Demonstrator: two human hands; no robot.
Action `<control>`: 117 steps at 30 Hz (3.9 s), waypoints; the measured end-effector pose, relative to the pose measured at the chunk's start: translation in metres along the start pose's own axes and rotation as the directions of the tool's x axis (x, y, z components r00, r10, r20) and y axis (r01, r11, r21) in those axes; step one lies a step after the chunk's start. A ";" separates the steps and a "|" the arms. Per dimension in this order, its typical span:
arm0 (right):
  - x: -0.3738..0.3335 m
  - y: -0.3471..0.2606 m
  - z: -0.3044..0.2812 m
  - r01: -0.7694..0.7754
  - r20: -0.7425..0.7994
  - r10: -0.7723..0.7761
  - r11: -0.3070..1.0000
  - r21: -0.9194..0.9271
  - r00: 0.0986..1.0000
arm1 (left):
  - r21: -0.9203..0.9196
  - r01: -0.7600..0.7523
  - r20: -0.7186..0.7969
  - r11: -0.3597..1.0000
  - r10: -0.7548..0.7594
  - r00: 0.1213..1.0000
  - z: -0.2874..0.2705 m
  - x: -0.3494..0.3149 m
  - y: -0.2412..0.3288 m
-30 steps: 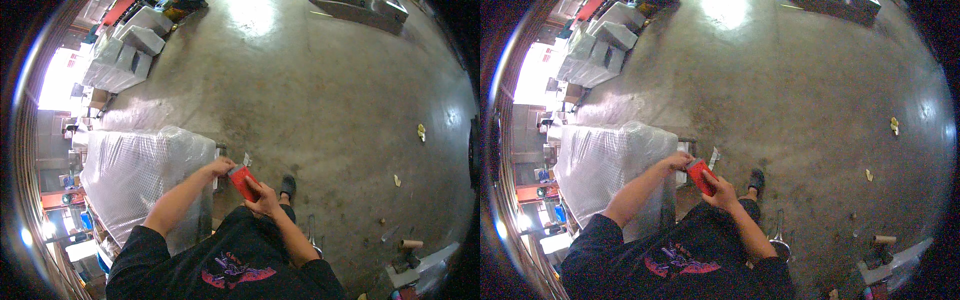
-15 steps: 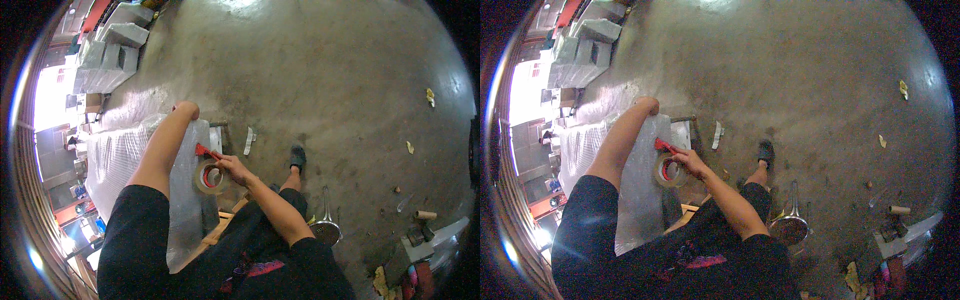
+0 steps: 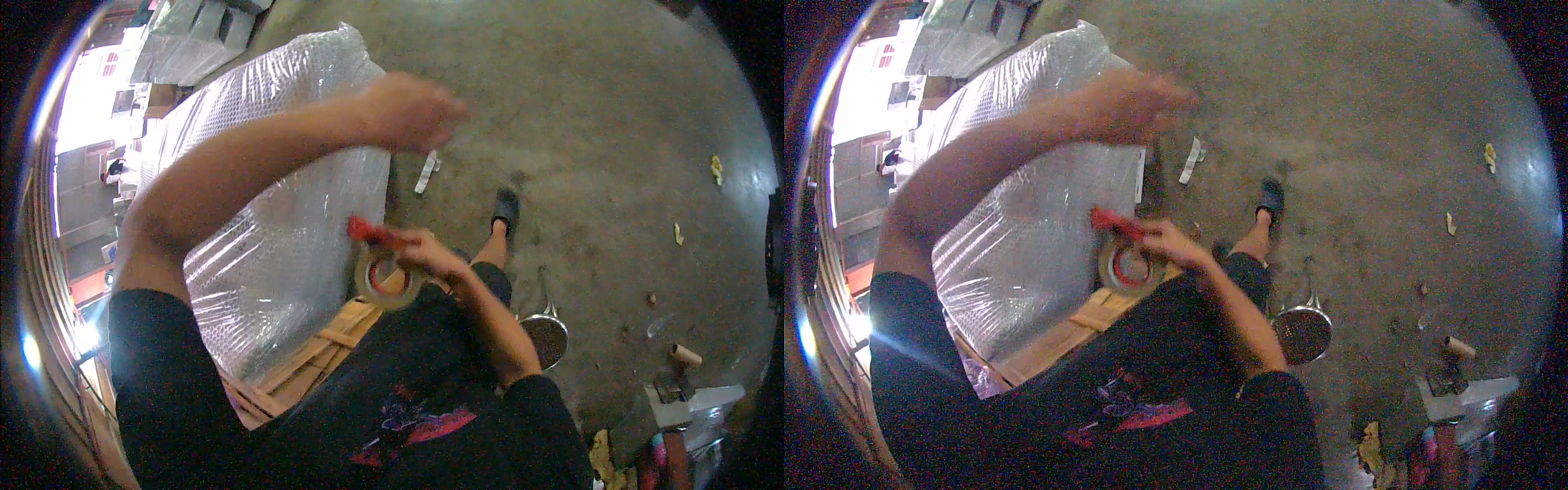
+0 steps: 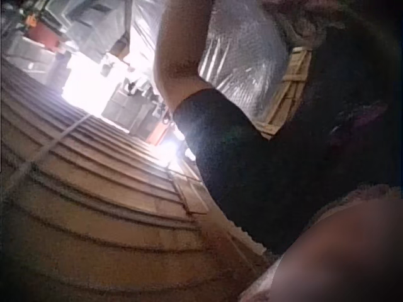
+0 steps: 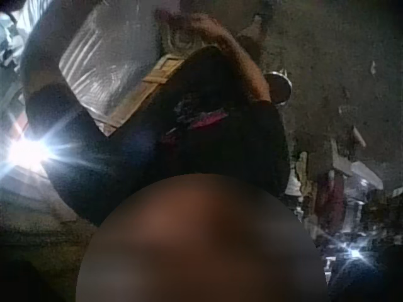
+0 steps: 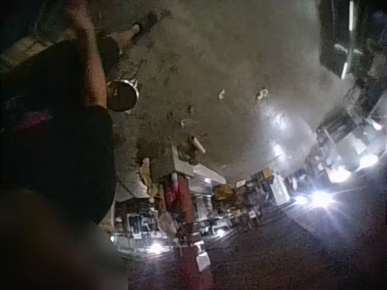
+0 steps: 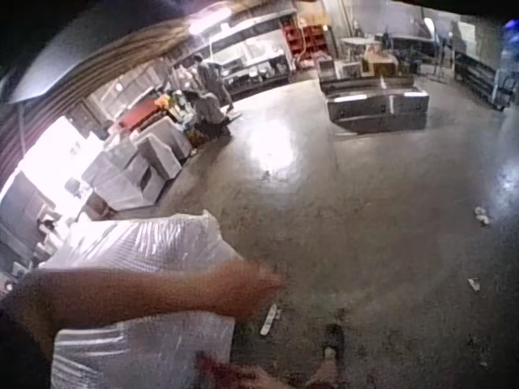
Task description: The person wraps a large rectangular item on a wooden pallet with bubble wrap and secures it using a handheld tape dispenser. The person repeatedly applies tape along the edges and corners to hold the bubble wrap in place.
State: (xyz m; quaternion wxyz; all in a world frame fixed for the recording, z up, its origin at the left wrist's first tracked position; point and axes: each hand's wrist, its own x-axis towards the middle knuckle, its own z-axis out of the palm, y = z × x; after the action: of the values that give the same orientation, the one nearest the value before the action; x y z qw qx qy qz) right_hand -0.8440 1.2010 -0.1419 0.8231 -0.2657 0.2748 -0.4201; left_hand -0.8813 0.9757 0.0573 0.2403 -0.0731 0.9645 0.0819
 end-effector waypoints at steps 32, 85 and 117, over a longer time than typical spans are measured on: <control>0.082 -0.049 -0.007 0.042 0.457 0.102 0.955 -0.294 0.884 | 0.218 -0.242 0.543 0.945 0.088 0.835 0.106 -0.162 0.011; -0.041 -0.026 0.030 0.306 -0.521 -0.757 0.642 -0.703 0.394 | -0.760 0.646 0.620 0.070 -0.218 0.753 0.069 -0.033 -0.007; 0.082 -0.033 -0.082 0.309 -0.288 -0.271 0.946 0.096 0.918 | 0.312 0.402 0.132 0.861 -0.458 0.879 0.097 0.098 -0.142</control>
State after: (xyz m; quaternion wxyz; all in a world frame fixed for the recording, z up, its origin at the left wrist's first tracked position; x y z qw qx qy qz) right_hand -0.8768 1.0986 -0.1970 0.7226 -0.1855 0.3121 -0.5882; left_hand -0.8980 0.8457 -0.0914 0.3566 -0.2445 0.8959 -0.1020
